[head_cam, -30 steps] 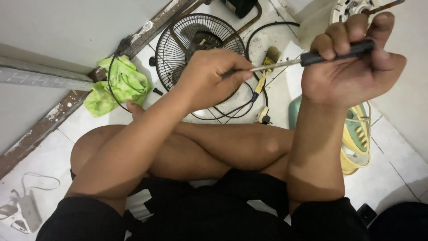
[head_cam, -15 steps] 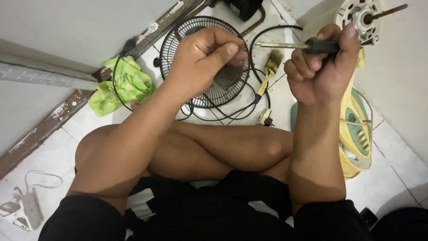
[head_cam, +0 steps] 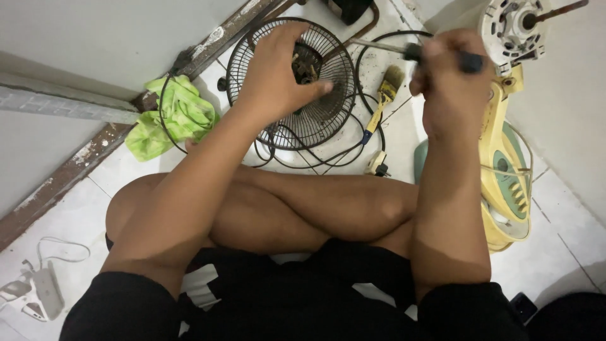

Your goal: Reassembling a fan motor by attaching the motor unit to the rear guard using a screwdriver.

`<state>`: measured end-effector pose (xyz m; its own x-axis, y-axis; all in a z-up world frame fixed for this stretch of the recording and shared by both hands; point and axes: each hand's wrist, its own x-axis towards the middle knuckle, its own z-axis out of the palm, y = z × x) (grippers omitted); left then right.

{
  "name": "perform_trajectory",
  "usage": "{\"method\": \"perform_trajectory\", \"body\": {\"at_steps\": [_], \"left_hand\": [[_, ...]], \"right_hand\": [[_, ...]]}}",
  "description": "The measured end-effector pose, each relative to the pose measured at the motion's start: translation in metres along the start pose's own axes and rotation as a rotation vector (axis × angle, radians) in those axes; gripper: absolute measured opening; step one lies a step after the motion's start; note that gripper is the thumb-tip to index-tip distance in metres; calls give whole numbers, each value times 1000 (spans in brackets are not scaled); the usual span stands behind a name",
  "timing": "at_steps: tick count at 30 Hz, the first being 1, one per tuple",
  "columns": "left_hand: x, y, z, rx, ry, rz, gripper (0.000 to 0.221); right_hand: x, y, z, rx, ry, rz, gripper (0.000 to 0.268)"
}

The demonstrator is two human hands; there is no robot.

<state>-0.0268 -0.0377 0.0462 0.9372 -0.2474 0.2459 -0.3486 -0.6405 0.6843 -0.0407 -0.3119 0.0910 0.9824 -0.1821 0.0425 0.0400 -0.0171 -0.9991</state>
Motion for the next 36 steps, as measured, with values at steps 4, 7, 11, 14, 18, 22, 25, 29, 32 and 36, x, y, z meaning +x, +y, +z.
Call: {"method": "perform_trajectory", "body": {"at_steps": [4, 7, 11, 14, 18, 22, 25, 29, 32, 36], "left_hand": [[-2, -57, 49, 132, -181, -226, 127], [1, -60, 41, 33, -178, -172, 85], [9, -73, 23, -68, -293, 16, 79], [10, -83, 19, -120, -338, 105, 77], [16, -86, 12, -160, -369, 125, 72], [20, -90, 10, -169, -413, 79, 72], [20, -92, 9, -200, -430, 75, 71], [23, -91, 7, -197, -430, 62, 72], [22, -90, 7, -197, -438, 50, 72], [23, -89, 7, -159, -414, 50, 70]], "right_hand": [[7, 24, 15, -122, -143, 114, 18], [7, 38, 28, -190, -143, 130, 15], [5, 47, 40, -526, -260, -147, 14], [3, 54, 44, -588, -329, -287, 13], [2, 52, 50, -577, -358, -274, 10], [0, 49, 51, -549, -387, -307, 10], [-2, 48, 53, -548, -392, -317, 9], [-3, 47, 56, -634, -371, -386, 10], [-4, 48, 58, -649, -371, -398, 11], [-3, 49, 55, -579, -370, -411, 10]]}}
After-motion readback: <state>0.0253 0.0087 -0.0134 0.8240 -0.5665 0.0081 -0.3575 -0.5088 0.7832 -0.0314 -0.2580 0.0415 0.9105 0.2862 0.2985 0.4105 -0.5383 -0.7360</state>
